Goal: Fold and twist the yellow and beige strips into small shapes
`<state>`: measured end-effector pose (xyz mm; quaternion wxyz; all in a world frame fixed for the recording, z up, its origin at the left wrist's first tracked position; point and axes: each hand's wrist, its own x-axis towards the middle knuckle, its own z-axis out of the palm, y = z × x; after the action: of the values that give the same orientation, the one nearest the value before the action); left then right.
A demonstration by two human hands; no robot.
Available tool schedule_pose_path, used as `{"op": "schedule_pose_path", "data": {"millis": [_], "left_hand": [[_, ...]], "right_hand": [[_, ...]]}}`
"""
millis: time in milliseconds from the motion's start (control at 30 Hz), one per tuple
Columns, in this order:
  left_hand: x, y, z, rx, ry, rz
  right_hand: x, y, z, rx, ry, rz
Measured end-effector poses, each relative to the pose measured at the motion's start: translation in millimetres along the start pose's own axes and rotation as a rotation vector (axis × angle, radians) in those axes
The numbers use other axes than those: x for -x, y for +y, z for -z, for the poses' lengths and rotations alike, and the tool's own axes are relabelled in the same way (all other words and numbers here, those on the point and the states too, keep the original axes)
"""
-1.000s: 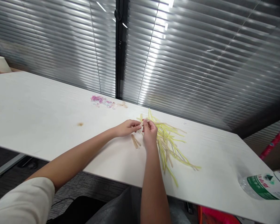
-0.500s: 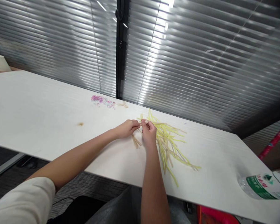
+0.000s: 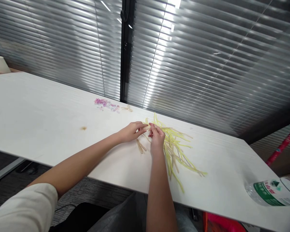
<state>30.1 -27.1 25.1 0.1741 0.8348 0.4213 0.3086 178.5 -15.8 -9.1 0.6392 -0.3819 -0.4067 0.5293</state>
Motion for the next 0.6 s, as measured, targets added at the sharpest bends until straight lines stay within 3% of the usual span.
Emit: {"op": "schedule_pose_path", "data": {"millis": [233,600], "left_hand": [[0.3,1.5,3.5,-0.022,0.005,0.035],[1.2,1.3,-0.5,-0.231,-0.106,-0.011]], "right_hand": [[-0.2,-3.2,0.6,-0.063,0.072,-0.009],[-0.5,-2.4,-0.8,-0.040,0.072,0.020]]}}
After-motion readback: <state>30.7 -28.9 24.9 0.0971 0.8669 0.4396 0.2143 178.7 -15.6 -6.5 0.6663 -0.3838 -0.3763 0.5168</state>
